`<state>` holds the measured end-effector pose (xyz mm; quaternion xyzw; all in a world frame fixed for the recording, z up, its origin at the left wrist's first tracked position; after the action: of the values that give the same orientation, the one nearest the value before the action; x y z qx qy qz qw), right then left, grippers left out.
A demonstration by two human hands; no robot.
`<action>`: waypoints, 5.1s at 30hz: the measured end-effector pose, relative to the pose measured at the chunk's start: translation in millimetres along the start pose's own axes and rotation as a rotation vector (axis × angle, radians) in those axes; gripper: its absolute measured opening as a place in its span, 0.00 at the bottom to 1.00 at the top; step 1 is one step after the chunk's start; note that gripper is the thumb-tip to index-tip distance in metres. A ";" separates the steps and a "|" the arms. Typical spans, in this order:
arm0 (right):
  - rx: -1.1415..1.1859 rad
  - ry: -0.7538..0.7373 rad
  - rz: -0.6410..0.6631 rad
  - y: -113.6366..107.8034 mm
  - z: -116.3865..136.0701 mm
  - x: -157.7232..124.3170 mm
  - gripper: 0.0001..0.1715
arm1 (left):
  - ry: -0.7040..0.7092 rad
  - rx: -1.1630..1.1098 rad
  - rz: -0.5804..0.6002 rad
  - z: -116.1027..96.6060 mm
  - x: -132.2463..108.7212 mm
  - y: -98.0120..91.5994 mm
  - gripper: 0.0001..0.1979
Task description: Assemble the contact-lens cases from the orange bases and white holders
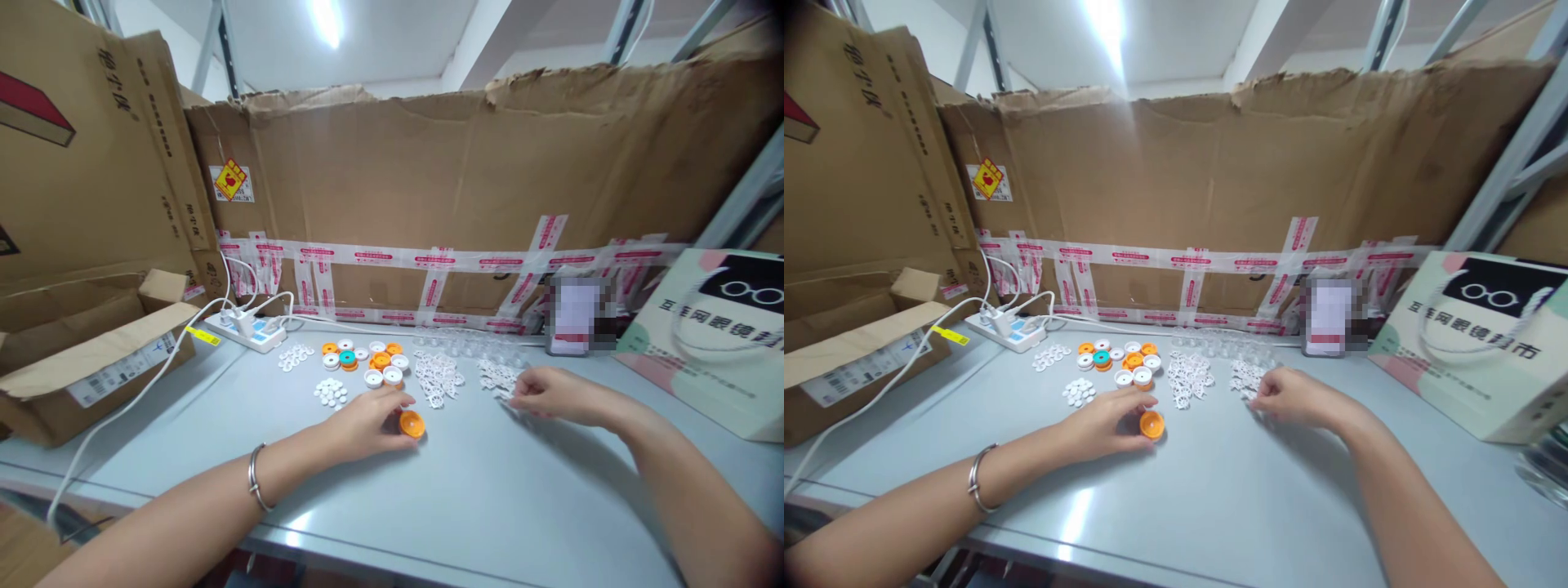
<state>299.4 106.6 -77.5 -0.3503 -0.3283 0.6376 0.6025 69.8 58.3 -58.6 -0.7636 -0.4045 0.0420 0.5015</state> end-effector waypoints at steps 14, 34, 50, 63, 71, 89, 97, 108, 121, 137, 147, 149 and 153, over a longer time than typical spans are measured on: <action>0.840 -0.229 0.278 65.5 126.8 -30.8 0.17 | -0.198 -0.615 -0.292 3.5 8.7 -28.1 0.12; 0.184 -0.359 -0.049 56.8 95.9 -4.3 0.09 | -0.393 -0.776 -0.405 40.2 5.9 -31.0 0.12; 0.612 -0.233 0.009 54.2 93.0 -4.9 0.15 | -0.408 -0.680 -0.395 44.2 4.5 -31.8 0.12; 0.844 -0.152 -0.066 37.3 96.9 -12.2 0.20 | -0.489 -0.819 -0.431 48.0 0.7 -29.2 0.09; 0.918 -0.230 -0.111 43.2 112.5 -21.6 0.17 | -0.461 -0.809 -0.363 42.7 2.5 -22.7 0.12; 1.021 -0.268 -0.046 58.7 123.4 -24.1 0.11 | -0.264 -0.784 -0.367 23.3 4.8 -26.7 0.13; 1.037 -0.237 0.026 67.7 122.4 -22.5 0.14 | -0.222 -0.700 -0.366 18.8 3.9 -28.5 0.10; 0.952 -0.206 0.127 79.2 119.9 -22.4 0.15 | -0.155 -0.548 -0.342 10.5 1.6 -26.8 0.07; 0.927 -0.267 0.089 68.9 129.9 -28.8 0.13 | -0.052 -0.360 -0.409 1.0 -1.6 -40.8 0.04; 0.891 -0.170 0.091 76.2 118.7 -25.1 0.12 | 0.020 -0.177 -0.391 -5.3 -4.4 -34.4 0.05; 0.772 -0.243 -0.057 63.0 119.1 -25.0 0.09 | -0.136 -0.346 -0.331 3.0 1.2 -31.8 0.06; 0.729 -0.256 -0.097 59.6 120.5 -26.0 0.08 | -0.191 -0.402 -0.309 9.1 1.7 -27.1 0.06; 0.723 -0.292 -0.120 58.2 125.4 -26.9 0.08 | -0.285 -0.643 -0.283 21.0 2.6 -15.6 0.09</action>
<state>163.3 76.8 -57.4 -0.0012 -0.1848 0.7188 0.6702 52.7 78.0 -55.7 -0.8052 -0.5642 -0.0510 0.1756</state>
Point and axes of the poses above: each hand's wrist, its own x-axis towards the middle knuckle, its own y-axis out of the palm, z = x × y, the point moved 10 cm from there along x, towards the middle knuckle, and after that the axes turned 5 degrees about -z, right-handed, at the moved point
